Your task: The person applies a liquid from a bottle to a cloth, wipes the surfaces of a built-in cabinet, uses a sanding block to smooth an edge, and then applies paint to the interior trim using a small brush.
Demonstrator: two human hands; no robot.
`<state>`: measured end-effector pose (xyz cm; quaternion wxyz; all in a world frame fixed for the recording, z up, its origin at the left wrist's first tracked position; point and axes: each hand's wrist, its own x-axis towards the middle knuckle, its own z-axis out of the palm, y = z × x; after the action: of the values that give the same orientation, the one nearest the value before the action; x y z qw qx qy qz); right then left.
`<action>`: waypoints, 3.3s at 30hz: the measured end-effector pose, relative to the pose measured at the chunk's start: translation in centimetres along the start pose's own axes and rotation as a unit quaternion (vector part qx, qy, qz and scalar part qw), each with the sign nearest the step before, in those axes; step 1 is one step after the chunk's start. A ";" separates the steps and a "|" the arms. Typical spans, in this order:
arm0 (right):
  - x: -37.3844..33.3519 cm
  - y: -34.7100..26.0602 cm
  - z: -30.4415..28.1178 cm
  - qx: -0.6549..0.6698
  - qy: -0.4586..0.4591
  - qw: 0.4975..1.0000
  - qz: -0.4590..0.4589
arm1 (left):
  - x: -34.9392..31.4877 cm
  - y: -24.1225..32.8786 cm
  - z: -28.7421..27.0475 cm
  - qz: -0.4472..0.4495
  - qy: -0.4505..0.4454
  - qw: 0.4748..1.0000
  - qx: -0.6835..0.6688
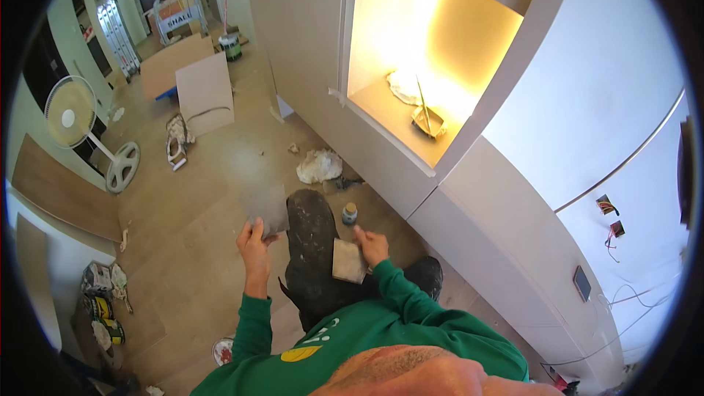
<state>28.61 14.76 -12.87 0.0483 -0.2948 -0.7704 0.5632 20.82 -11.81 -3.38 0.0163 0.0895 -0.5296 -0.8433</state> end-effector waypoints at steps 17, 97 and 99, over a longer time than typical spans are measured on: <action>-1.4 -1.6 -6.3 0.302 -0.256 0.918 0.005 | 0.6 3.2 2.3 -0.022 -0.021 0.993 -0.114; 28.8 -28.7 -15.6 -0.440 0.241 0.864 -0.024 | 21.4 3.6 15.7 0.083 0.053 0.986 -0.132; 30.2 -28.8 -14.4 -0.498 0.229 0.835 0.048 | 22.8 3.3 15.1 0.113 0.068 0.988 -0.083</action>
<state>-1.89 36.67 10.38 0.0432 -0.4358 -0.8987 0.0212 -4.33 -2.58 2.87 0.1551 0.0849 -0.4625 -0.8688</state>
